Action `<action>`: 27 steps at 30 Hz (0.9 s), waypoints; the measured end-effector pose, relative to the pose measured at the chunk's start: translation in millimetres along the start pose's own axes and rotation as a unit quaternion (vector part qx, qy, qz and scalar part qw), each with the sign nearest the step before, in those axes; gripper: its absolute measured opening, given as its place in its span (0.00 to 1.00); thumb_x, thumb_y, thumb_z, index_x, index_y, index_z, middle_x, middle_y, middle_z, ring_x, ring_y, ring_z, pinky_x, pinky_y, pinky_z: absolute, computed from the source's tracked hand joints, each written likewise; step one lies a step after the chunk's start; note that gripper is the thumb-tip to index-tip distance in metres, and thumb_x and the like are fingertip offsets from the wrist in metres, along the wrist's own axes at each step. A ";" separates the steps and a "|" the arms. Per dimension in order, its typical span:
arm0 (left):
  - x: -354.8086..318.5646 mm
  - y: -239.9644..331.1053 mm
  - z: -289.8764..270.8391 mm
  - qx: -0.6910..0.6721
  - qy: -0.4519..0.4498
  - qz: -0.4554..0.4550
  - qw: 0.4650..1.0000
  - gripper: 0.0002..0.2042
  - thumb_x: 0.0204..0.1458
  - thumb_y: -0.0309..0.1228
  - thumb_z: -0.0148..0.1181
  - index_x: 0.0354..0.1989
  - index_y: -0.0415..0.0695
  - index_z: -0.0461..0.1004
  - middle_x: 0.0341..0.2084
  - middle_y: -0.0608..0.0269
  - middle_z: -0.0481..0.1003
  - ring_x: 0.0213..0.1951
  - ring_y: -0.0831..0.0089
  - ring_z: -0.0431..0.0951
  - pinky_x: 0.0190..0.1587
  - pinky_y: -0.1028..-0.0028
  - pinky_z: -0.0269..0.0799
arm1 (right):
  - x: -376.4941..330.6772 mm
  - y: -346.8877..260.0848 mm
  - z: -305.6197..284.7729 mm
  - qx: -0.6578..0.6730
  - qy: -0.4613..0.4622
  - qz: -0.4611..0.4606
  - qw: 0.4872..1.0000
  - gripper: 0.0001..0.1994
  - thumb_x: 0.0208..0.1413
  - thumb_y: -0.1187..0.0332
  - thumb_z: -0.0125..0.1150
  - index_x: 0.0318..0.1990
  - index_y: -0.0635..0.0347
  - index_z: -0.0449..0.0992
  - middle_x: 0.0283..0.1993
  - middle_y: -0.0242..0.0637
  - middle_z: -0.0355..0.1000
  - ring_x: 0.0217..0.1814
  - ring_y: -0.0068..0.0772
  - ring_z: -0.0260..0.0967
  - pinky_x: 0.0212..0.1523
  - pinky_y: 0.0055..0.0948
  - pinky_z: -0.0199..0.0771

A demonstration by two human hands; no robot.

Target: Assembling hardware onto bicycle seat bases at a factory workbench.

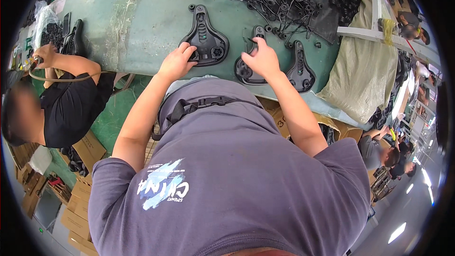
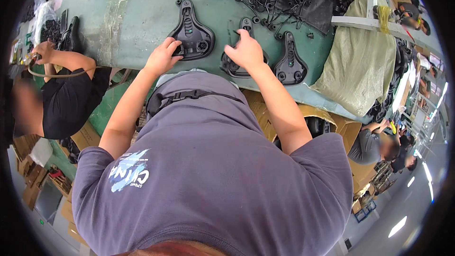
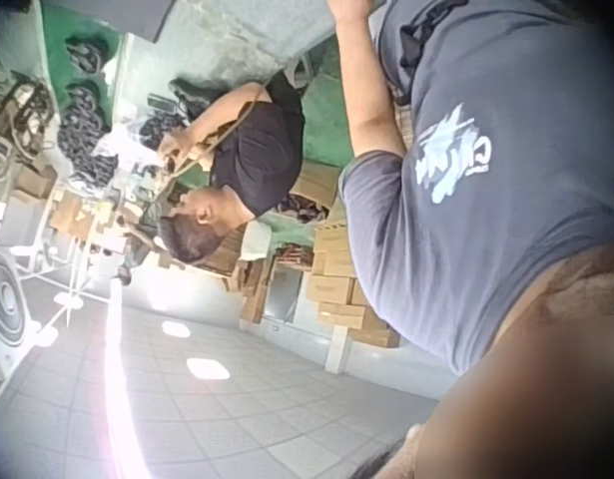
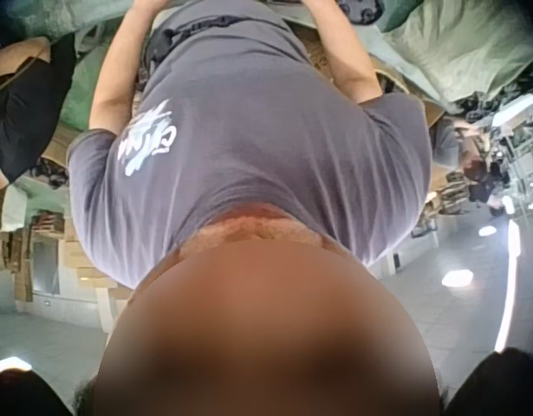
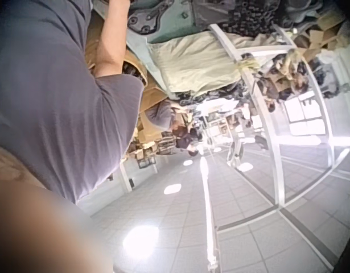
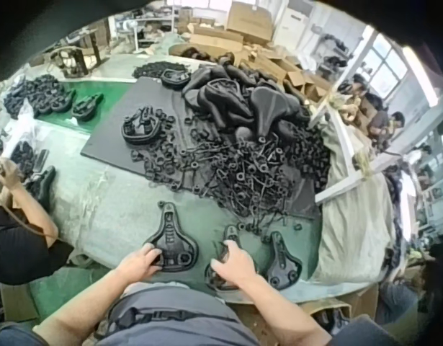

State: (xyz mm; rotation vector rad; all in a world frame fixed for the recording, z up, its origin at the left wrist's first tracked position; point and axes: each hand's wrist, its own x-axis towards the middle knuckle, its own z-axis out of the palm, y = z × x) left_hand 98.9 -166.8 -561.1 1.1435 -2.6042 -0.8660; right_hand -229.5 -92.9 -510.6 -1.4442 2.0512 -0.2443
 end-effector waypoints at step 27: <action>54.7 14.0 15.4 -0.072 0.260 -0.227 0.936 0.33 0.57 0.53 0.66 0.61 0.38 0.74 0.61 0.46 0.75 0.62 0.45 0.73 0.66 0.50 0.65 | 82.8 -89.5 95.9 -0.031 0.050 -0.141 0.988 0.45 0.57 0.40 0.64 0.76 0.59 0.59 0.66 0.57 0.68 0.67 0.62 0.66 0.68 0.57 0.63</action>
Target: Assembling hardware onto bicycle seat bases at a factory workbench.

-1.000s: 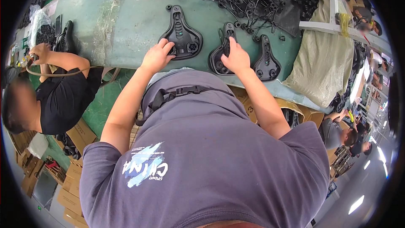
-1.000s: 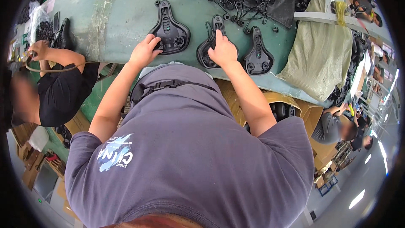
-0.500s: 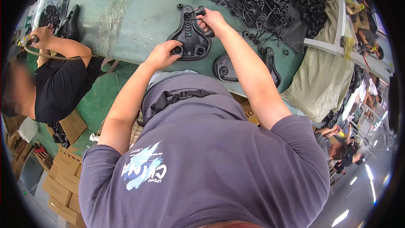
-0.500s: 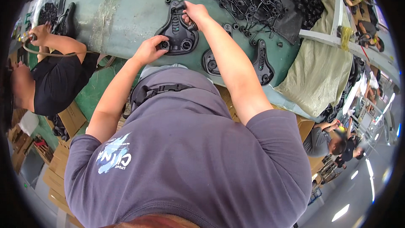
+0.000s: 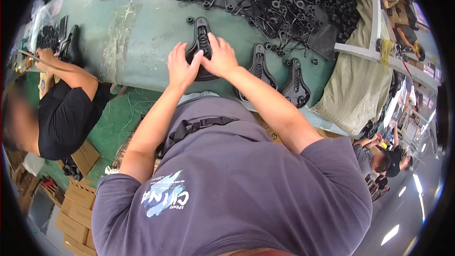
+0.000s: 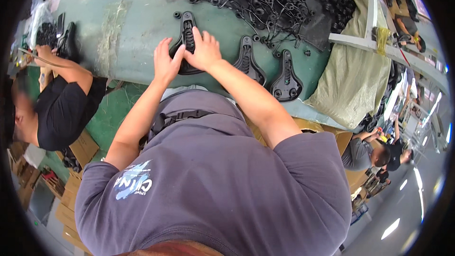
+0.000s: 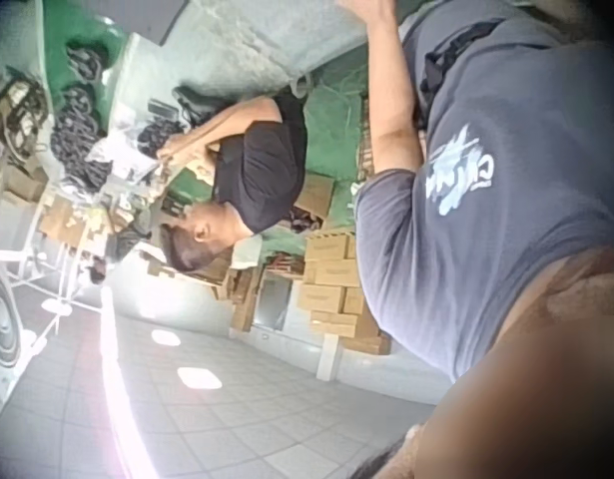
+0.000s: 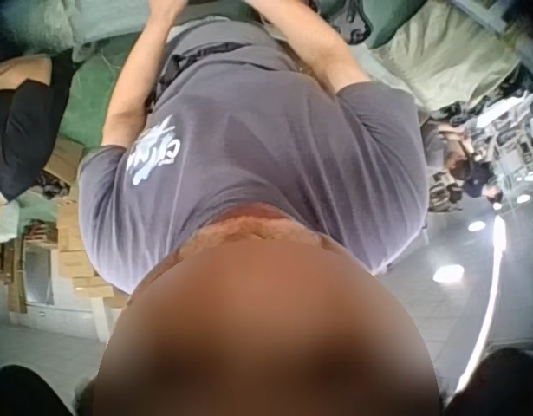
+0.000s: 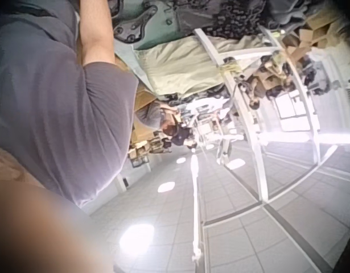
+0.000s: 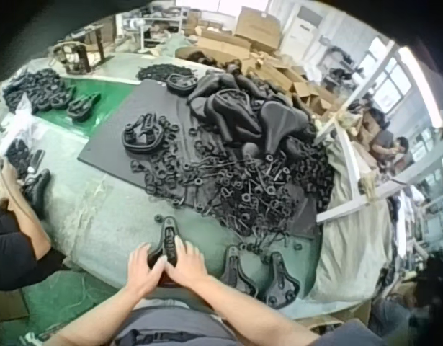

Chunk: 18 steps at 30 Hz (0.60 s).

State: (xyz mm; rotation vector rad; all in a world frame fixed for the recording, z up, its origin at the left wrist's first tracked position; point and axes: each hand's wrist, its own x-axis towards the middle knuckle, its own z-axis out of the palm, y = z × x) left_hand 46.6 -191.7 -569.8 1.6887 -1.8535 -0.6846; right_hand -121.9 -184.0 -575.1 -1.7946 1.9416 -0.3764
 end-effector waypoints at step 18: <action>13.8 -86.4 9.6 -0.130 -0.356 -0.300 0.875 0.26 0.60 0.34 0.68 0.66 0.39 0.73 0.47 0.53 0.83 0.42 0.63 0.86 0.34 0.61 0.86 | -71.3 135.8 -64.7 -0.046 0.124 0.004 0.991 0.23 0.54 0.57 0.69 0.52 0.62 0.80 0.50 0.51 0.77 0.58 0.58 0.74 0.59 0.51 0.76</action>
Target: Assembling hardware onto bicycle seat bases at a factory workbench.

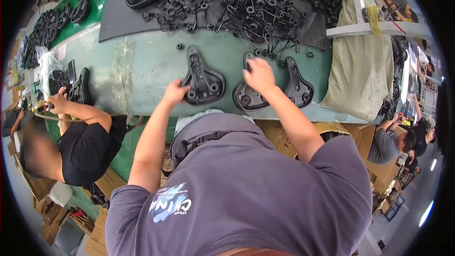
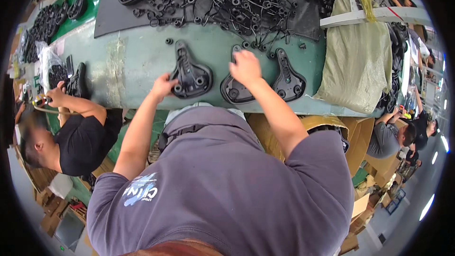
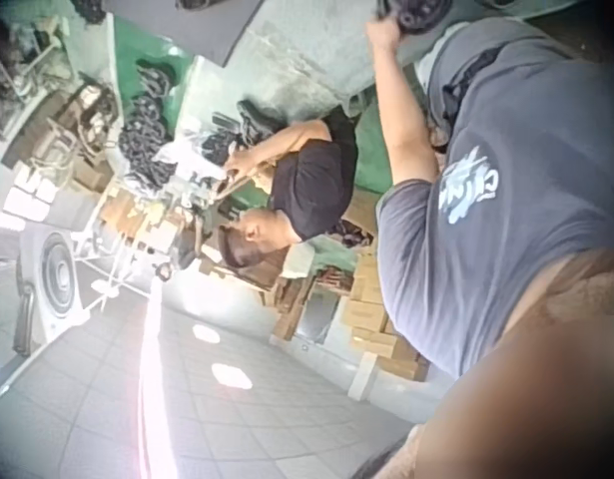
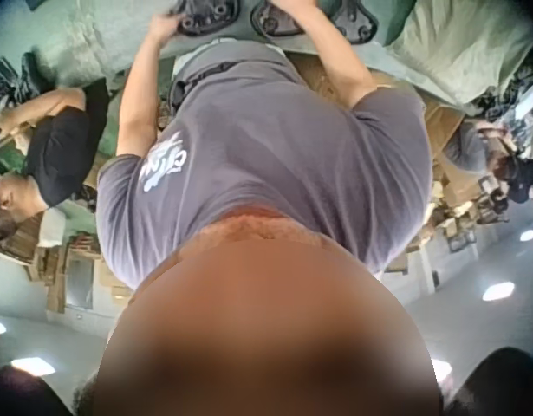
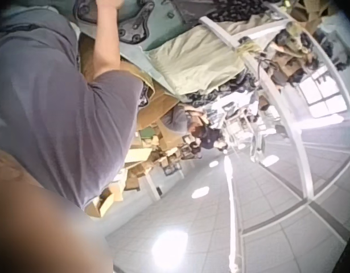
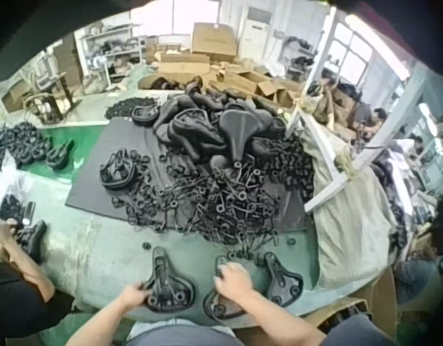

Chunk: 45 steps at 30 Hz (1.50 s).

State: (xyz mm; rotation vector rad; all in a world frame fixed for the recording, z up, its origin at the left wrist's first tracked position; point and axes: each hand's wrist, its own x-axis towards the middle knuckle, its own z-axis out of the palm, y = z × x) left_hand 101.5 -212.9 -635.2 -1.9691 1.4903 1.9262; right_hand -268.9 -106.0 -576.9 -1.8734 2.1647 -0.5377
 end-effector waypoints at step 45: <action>5.2 130.5 33.4 0.229 0.196 0.433 0.849 0.27 0.59 0.32 0.66 0.67 0.43 0.68 0.62 0.45 0.70 0.61 0.46 0.73 0.61 0.53 0.72 | 295.0 -50.9 -55.4 0.227 -0.288 -0.054 0.929 0.25 0.54 0.61 0.76 0.58 0.56 0.79 0.39 0.34 0.79 0.42 0.25 0.77 0.44 0.33 0.80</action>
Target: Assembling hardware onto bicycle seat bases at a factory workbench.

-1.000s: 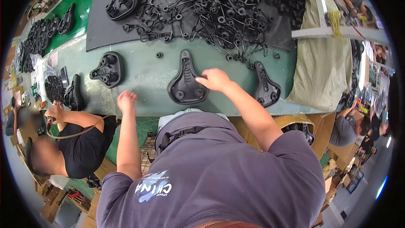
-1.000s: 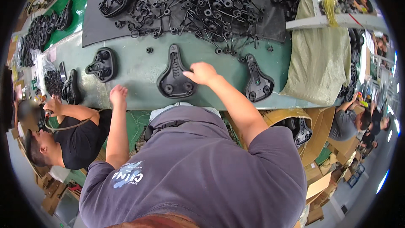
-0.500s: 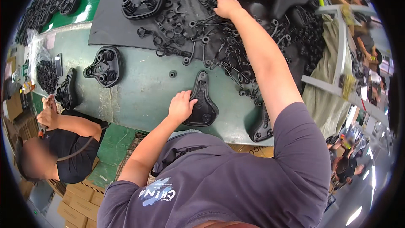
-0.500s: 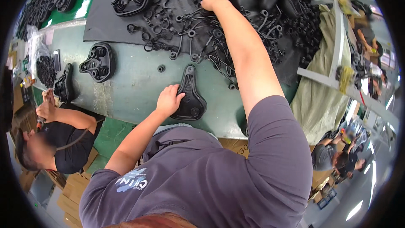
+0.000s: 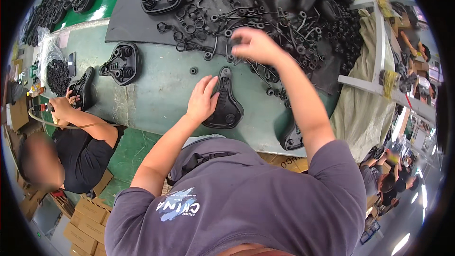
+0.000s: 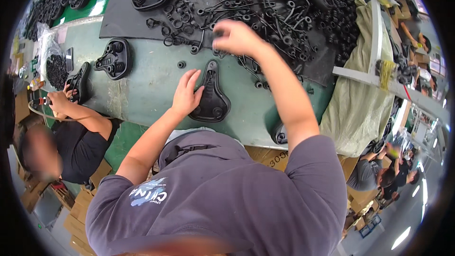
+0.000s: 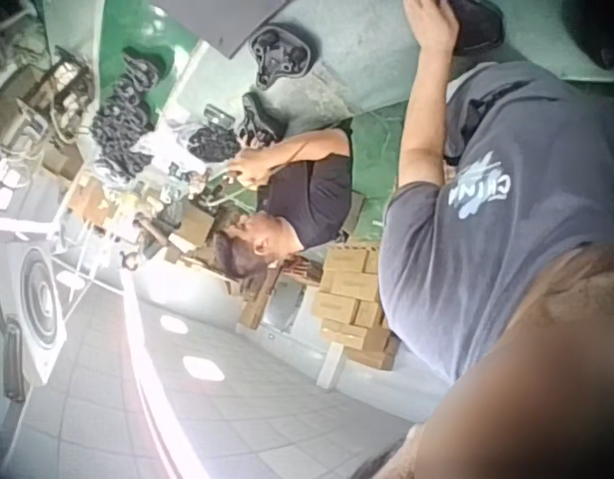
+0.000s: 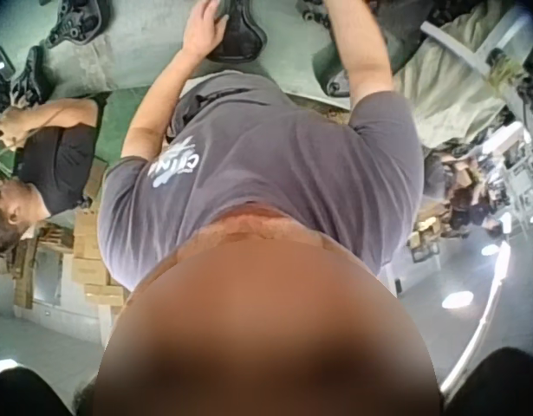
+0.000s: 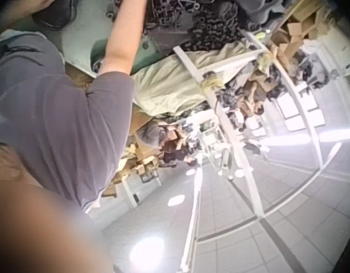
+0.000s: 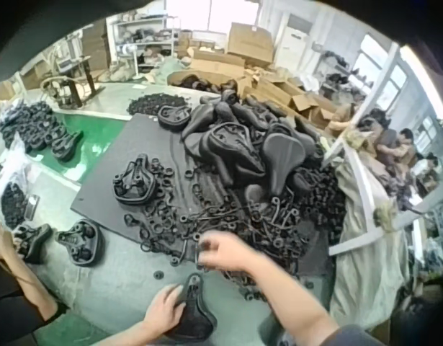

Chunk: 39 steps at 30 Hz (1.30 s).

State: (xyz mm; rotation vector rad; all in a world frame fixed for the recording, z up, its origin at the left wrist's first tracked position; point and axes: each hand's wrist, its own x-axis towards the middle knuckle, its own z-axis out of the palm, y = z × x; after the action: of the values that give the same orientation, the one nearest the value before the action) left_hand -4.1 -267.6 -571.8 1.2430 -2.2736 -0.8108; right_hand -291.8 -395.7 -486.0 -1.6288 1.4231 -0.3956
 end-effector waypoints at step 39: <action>-35.6 -35.0 -34.8 0.010 -0.077 0.128 0.989 0.20 0.52 0.31 0.71 0.53 0.43 0.75 0.60 0.49 0.74 0.67 0.47 0.70 0.67 0.53 0.68 | -168.0 57.3 147.5 -0.251 0.387 0.035 0.887 0.20 0.51 0.63 0.70 0.51 0.57 0.76 0.57 0.46 0.72 0.64 0.53 0.68 0.61 0.51 0.69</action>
State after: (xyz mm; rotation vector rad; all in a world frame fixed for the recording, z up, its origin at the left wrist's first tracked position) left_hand 56.6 -262.2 -572.4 0.8980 -2.5041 -0.8122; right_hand -266.2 -177.7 -557.6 -1.9126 2.3290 -0.7355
